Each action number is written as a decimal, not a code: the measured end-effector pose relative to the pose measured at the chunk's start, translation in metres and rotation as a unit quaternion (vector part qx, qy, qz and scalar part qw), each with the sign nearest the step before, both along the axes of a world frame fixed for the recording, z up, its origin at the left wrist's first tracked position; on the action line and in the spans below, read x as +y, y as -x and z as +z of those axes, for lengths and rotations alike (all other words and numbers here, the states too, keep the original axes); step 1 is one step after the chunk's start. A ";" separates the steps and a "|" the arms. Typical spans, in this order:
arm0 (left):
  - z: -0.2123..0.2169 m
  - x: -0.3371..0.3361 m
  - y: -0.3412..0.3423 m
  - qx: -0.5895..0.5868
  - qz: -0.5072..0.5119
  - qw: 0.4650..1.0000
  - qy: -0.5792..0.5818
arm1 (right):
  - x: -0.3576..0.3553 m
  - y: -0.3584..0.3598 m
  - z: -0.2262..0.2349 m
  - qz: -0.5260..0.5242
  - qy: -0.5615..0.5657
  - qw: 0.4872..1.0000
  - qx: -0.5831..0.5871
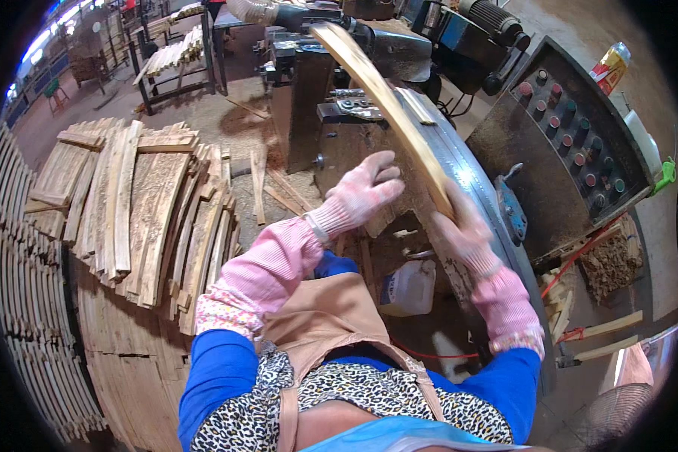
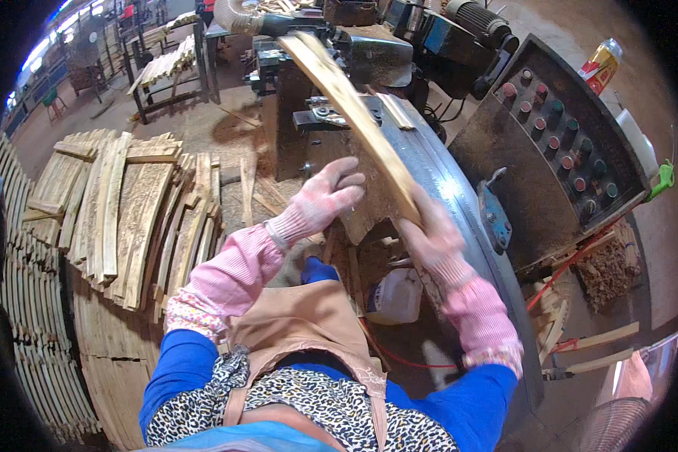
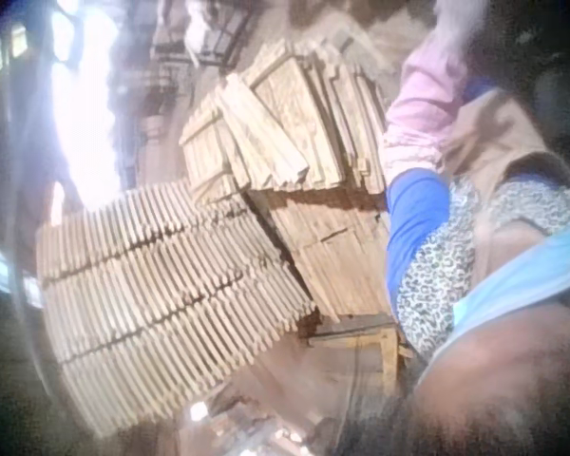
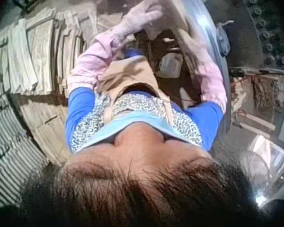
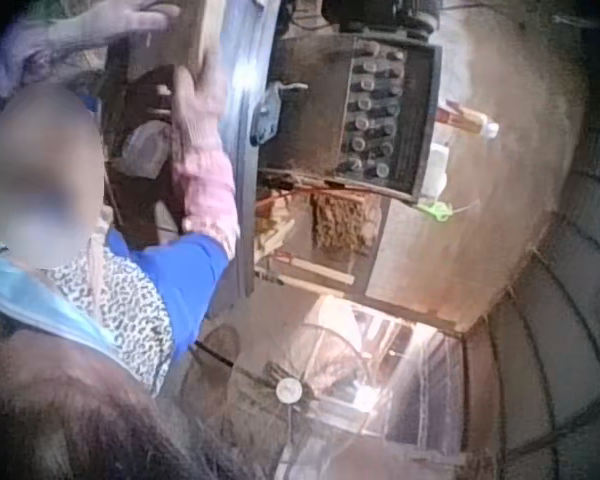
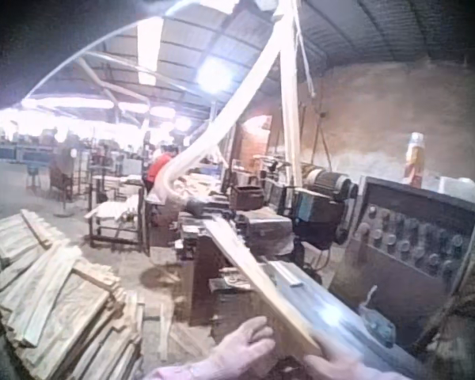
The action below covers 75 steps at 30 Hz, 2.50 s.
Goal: The person sands long curved wood planks using a stationary belt sander, feeding them through the machine and checking the edges by hand.
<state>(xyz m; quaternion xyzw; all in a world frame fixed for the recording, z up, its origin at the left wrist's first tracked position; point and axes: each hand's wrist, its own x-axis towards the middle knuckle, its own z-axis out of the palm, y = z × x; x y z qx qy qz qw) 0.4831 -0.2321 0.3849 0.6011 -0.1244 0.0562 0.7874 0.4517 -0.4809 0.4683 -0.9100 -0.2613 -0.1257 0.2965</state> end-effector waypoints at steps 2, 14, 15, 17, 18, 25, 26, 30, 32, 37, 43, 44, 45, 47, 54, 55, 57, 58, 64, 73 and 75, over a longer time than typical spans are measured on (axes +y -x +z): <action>0.006 0.027 0.021 -0.017 0.007 0.991 -0.131 | -0.079 0.027 -0.007 -0.067 0.066 0.996 0.001; -0.031 0.141 0.033 0.214 0.197 0.869 -0.400 | -0.089 -0.135 -0.067 -0.200 0.153 0.954 -0.160; -0.035 0.159 0.033 0.177 0.217 0.872 -0.401 | -0.073 -0.164 -0.064 -0.211 0.188 0.943 -0.177; -0.043 0.204 0.031 0.140 0.302 0.814 -0.475 | -0.044 -0.200 -0.062 -0.183 0.110 0.963 -0.166; -0.023 0.216 0.036 0.185 0.313 0.788 -0.497 | -0.043 -0.212 -0.063 -0.194 0.126 0.957 -0.173; -0.034 0.409 0.162 0.288 0.580 0.367 -0.668 | -0.057 -0.134 -0.059 -0.125 0.089 0.986 -0.065; -0.016 0.407 0.166 0.417 0.550 0.393 -0.607 | -0.080 -0.098 -0.055 -0.173 0.128 0.977 -0.005; -0.020 0.451 0.196 0.548 0.477 0.411 -0.551 | -0.165 0.007 -0.052 -0.191 0.183 0.964 -0.008; -0.029 0.451 0.187 0.506 0.453 0.428 -0.597 | -0.194 0.034 -0.060 -0.196 0.181 0.963 -0.034; -0.018 0.458 0.198 0.462 0.457 0.451 -0.613 | -0.154 -0.004 -0.055 -0.191 0.165 0.952 -0.170; 0.032 0.412 0.196 0.359 0.509 0.599 -0.504 | -0.069 -0.135 -0.053 -0.139 0.175 0.954 -0.202; 0.034 0.409 0.191 0.304 0.504 0.684 -0.431 | -0.059 -0.153 -0.050 -0.156 0.192 0.950 -0.191; 0.044 0.391 0.181 0.248 0.472 0.749 -0.394 | -0.054 -0.170 -0.051 -0.178 0.209 0.945 -0.177; 0.057 0.333 0.154 0.205 0.416 0.881 -0.096 | -0.038 -0.188 -0.055 -0.136 0.214 0.936 -0.244; 0.039 0.128 0.009 -0.015 0.168 0.926 0.338 | 0.158 -0.042 -0.044 0.337 -0.261 0.782 0.454; 0.048 0.091 0.006 0.016 0.131 0.917 0.375 | 0.158 -0.035 -0.037 0.271 -0.254 0.798 0.475; 0.037 0.061 -0.015 0.025 0.112 0.959 0.260 | 0.132 -0.021 -0.025 0.217 -0.297 0.823 0.433; 0.031 0.054 -0.019 0.020 0.122 0.982 0.146 | 0.107 -0.019 -0.022 0.172 -0.281 0.859 0.392; 0.002 0.136 0.011 0.105 0.262 0.915 -0.287 | -0.113 0.056 -0.008 -0.111 -0.056 0.978 0.167; -0.034 0.282 0.055 0.200 0.384 0.803 -0.409 | -0.090 -0.084 -0.048 -0.259 0.153 0.950 -0.083; -0.011 0.279 0.054 0.226 0.390 0.790 -0.417 | -0.082 -0.149 -0.063 -0.235 0.116 0.947 -0.186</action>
